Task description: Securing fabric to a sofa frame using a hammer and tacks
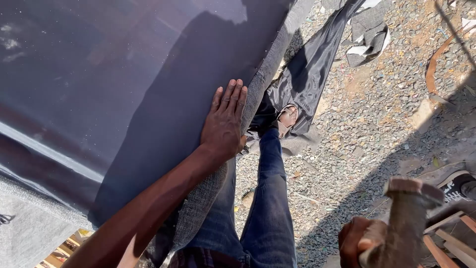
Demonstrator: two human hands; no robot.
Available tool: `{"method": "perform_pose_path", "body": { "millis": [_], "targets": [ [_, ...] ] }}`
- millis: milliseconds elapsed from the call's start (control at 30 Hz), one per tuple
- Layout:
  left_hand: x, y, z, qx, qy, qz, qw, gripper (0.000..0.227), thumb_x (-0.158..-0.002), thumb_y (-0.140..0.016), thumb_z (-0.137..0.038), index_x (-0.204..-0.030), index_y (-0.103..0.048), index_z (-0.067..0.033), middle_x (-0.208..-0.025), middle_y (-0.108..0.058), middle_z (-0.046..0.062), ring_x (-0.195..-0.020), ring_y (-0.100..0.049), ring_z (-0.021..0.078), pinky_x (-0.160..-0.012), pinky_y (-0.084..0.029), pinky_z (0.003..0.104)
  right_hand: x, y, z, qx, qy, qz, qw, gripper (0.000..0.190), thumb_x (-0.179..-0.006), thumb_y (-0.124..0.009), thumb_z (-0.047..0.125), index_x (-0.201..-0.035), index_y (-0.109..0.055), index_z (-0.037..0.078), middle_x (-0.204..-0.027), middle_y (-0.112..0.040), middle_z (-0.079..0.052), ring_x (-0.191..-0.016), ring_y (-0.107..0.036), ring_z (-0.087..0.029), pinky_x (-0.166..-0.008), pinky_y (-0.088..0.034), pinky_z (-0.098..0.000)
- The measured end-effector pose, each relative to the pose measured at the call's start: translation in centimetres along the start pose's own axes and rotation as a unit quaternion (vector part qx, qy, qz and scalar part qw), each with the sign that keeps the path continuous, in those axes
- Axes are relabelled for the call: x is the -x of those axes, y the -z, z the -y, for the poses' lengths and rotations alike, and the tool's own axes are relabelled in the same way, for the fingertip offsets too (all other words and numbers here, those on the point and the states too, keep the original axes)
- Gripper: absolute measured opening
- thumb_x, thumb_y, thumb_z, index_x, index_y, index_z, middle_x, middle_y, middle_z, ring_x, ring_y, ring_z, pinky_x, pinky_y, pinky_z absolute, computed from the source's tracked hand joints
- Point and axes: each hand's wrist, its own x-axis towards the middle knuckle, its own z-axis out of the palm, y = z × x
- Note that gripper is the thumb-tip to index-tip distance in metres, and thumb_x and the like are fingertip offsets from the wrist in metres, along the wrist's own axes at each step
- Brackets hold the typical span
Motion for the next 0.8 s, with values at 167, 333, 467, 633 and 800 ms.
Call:
{"method": "perform_pose_path", "body": {
  "millis": [167, 333, 467, 633, 800],
  "targets": [
    [0.0, -0.3, -0.1, 0.057, -0.021, -0.007, 0.998, 0.114, -0.083, -0.077, -0.044, -0.166, -0.013, 0.0002, -0.174, -0.011, 0.019, -0.163, -0.007, 0.0331, -0.135, -0.005, 0.045, -10.6, -1.4, -0.8, 0.392, -0.205, -0.507, 0.740, 0.054, -0.100, -0.063, 0.025, -0.153, -0.053, 0.024, -0.060, -0.046, -0.005, -0.053, -0.031, -0.011, -0.048, -0.028, -0.0271],
    [-0.4, -1.0, -0.4, 0.080, -0.021, 0.018, 0.996, 0.107, -0.075, -0.078, -0.025, -0.164, -0.026, 0.0019, -0.171, -0.025, 0.022, -0.161, -0.017, 0.0358, -0.134, -0.009, 0.047, -13.5, 2.6, -2.2, 0.678, -0.247, -0.461, 0.516, 0.040, -0.101, -0.068, 0.033, -0.141, -0.068, 0.035, -0.052, -0.062, -0.019, -0.055, -0.068, -0.036, -0.060, -0.055, -0.0451],
    [0.5, -1.7, -0.6, 0.110, -0.033, -0.009, 0.993, 0.092, -0.080, -0.066, -0.016, -0.163, -0.029, 0.0019, -0.170, -0.029, 0.022, -0.160, -0.022, 0.0357, -0.134, -0.012, 0.046, -15.0, 0.6, -1.9, 0.722, -0.183, -0.435, 0.506, 0.041, -0.105, -0.070, 0.021, -0.146, -0.067, 0.025, -0.067, -0.067, -0.022, -0.069, -0.071, -0.042, -0.062, -0.053, -0.0488],
    [0.1, -1.9, -0.5, 0.133, -0.053, -0.030, 0.989, 0.089, -0.079, -0.068, -0.012, -0.160, -0.035, 0.0019, -0.168, -0.033, 0.023, -0.159, -0.026, 0.0370, -0.133, -0.015, 0.046, -12.9, 4.7, -3.7, 0.748, -0.201, -0.380, 0.506, 0.041, -0.103, -0.066, 0.022, -0.143, -0.066, 0.029, -0.073, -0.072, -0.022, -0.074, -0.072, -0.046, -0.064, -0.053, -0.0572],
    [0.0, -1.9, -0.5, 0.143, -0.046, -0.029, 0.988, 0.088, -0.078, -0.069, -0.010, -0.160, -0.036, 0.0022, -0.168, -0.035, 0.023, -0.158, -0.028, 0.0370, -0.134, -0.015, 0.047, -14.4, 1.8, -1.0, 0.730, -0.036, -0.431, 0.530, 0.044, -0.109, -0.071, 0.001, -0.152, -0.061, 0.008, -0.099, -0.074, -0.032, -0.090, -0.074, -0.047, -0.070, -0.055, -0.0464]
  ]
}}
